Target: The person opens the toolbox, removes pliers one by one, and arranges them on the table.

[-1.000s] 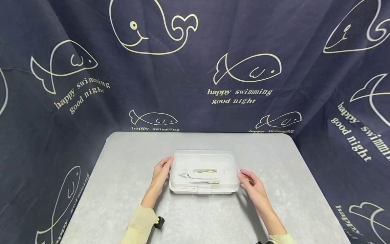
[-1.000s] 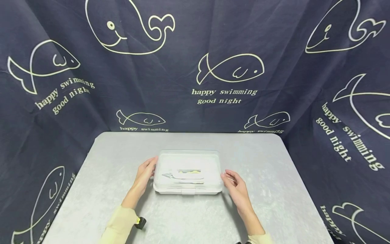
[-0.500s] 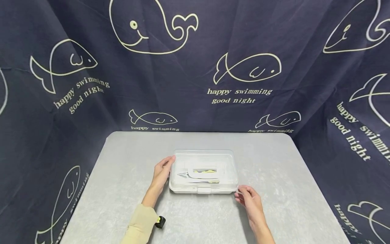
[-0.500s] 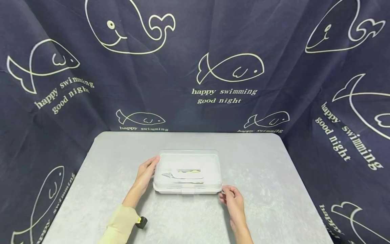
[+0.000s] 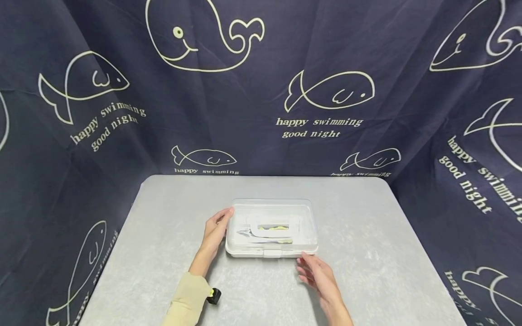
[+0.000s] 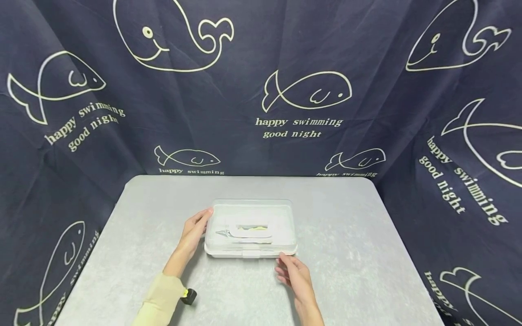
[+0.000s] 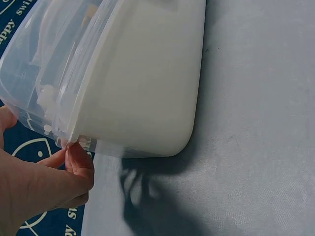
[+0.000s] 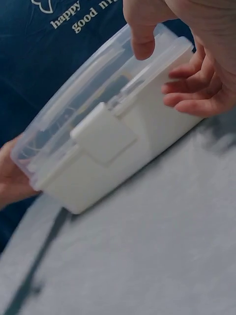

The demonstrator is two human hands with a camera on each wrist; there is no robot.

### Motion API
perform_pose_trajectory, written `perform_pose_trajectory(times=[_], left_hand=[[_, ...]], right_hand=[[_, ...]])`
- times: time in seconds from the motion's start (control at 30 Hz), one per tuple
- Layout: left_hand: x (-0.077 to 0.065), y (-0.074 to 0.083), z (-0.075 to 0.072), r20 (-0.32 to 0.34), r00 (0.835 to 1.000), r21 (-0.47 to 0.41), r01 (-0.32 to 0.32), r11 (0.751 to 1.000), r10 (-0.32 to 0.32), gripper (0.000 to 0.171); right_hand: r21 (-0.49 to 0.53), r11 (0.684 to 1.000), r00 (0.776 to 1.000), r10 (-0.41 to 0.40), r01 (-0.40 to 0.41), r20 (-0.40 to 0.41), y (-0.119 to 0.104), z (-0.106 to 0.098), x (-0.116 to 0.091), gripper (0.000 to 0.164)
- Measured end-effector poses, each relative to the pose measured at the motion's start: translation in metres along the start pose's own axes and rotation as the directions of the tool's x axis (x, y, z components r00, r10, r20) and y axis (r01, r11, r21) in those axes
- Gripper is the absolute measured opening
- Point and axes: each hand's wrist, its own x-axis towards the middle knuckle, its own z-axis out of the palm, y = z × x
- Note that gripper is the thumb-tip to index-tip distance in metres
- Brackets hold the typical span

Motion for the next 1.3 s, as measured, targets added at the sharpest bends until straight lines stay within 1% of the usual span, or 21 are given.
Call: perform_pose_trajectory(times=[0.1,0.2,0.4,0.47,0.67,0.8,0.87,1.07,1.3], left_hand=[[0.000,0.000,0.000,0.012,1.000,-0.013,-0.008,1.000,0.008,0.075],[-0.001,0.001,0.000,0.031,0.999,-0.037,-0.015,0.999,0.016,0.076],[-0.002,0.000,0.001,0.026,1.000,-0.055,-0.013,0.998,0.014,0.075],[-0.002,0.000,0.002,0.026,1.000,-0.055,-0.012,0.998,0.013,0.074],[-0.001,-0.002,0.002,0.014,1.000,-0.072,-0.017,0.997,0.018,0.074],[-0.001,-0.003,0.002,0.001,1.000,-0.066,-0.019,0.998,0.019,0.074],[-0.001,-0.003,0.002,0.000,1.000,-0.064,-0.021,0.998,0.021,0.074],[-0.002,-0.004,0.000,-0.002,1.000,-0.067,-0.024,0.997,0.024,0.075],[-0.001,-0.003,-0.001,-0.002,1.000,-0.068,-0.016,0.998,0.016,0.073]], right_hand=[[-0.007,0.999,0.999,0.036,-0.036,0.041,0.001,0.008,0.000,0.060],[-0.023,0.999,0.997,0.050,-0.049,0.063,0.002,0.016,0.001,0.066],[-0.076,0.996,0.991,0.060,-0.051,0.118,0.006,0.029,0.004,0.079],[-0.081,0.996,0.989,0.056,-0.046,0.135,0.006,0.032,0.004,0.080],[-0.060,0.998,0.974,0.041,-0.028,0.224,0.007,0.039,0.007,0.073],[-0.036,0.999,0.967,0.023,-0.015,0.255,0.010,0.041,0.010,0.068],[-0.043,0.999,0.966,0.012,-0.001,0.258,0.012,0.041,0.012,0.066],[-0.099,0.992,0.965,-0.048,0.075,0.259,0.016,0.041,0.013,0.059],[-0.096,0.992,0.973,-0.057,0.080,0.223,0.015,0.044,0.015,0.055]])
